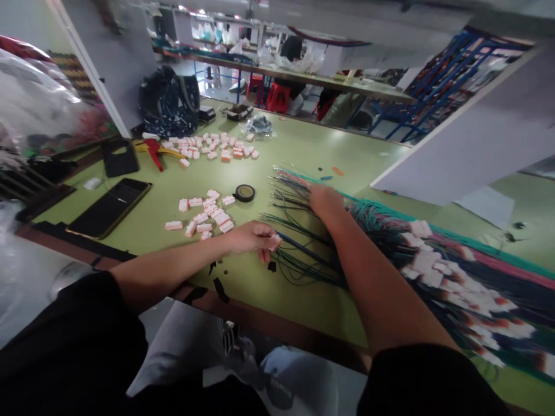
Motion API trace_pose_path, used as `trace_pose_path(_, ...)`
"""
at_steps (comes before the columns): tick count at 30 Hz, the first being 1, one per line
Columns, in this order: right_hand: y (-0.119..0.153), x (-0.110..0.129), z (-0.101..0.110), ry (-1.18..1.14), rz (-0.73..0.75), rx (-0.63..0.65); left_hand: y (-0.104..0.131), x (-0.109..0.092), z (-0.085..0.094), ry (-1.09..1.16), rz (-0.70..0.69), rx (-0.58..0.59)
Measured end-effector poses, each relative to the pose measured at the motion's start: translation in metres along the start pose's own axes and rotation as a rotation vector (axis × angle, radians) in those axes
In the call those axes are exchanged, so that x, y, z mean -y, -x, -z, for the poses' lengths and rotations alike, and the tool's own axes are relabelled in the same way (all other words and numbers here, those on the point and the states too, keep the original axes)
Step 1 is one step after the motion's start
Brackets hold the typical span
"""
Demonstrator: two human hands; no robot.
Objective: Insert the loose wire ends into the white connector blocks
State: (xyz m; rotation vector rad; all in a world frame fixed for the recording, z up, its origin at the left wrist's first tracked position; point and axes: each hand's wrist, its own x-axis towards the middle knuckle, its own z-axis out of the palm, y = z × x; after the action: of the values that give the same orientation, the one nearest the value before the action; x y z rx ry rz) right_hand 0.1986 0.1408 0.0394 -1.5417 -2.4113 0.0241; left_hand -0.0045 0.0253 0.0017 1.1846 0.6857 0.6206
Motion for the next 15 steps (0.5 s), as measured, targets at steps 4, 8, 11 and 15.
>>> trace_pose_path(4, -0.012, 0.000, -0.008, 0.224, -0.158, 0.084, 0.003, -0.006, 0.000, -0.056, -0.017, 0.014)
trace_pose_path(8, -0.011, -0.001, 0.000, 0.323, -0.214, 0.135, 0.004, -0.011, -0.001, -0.076, 0.002, 0.014)
trace_pose_path(11, -0.012, -0.009, 0.007, 0.283, -0.309, 0.002, 0.003, -0.010, -0.002, -0.021, 0.013, -0.008)
trace_pose_path(15, -0.001, -0.012, 0.015, -0.069, -0.331, -0.209, -0.002, -0.005, 0.000, 0.112, -0.006, -0.039)
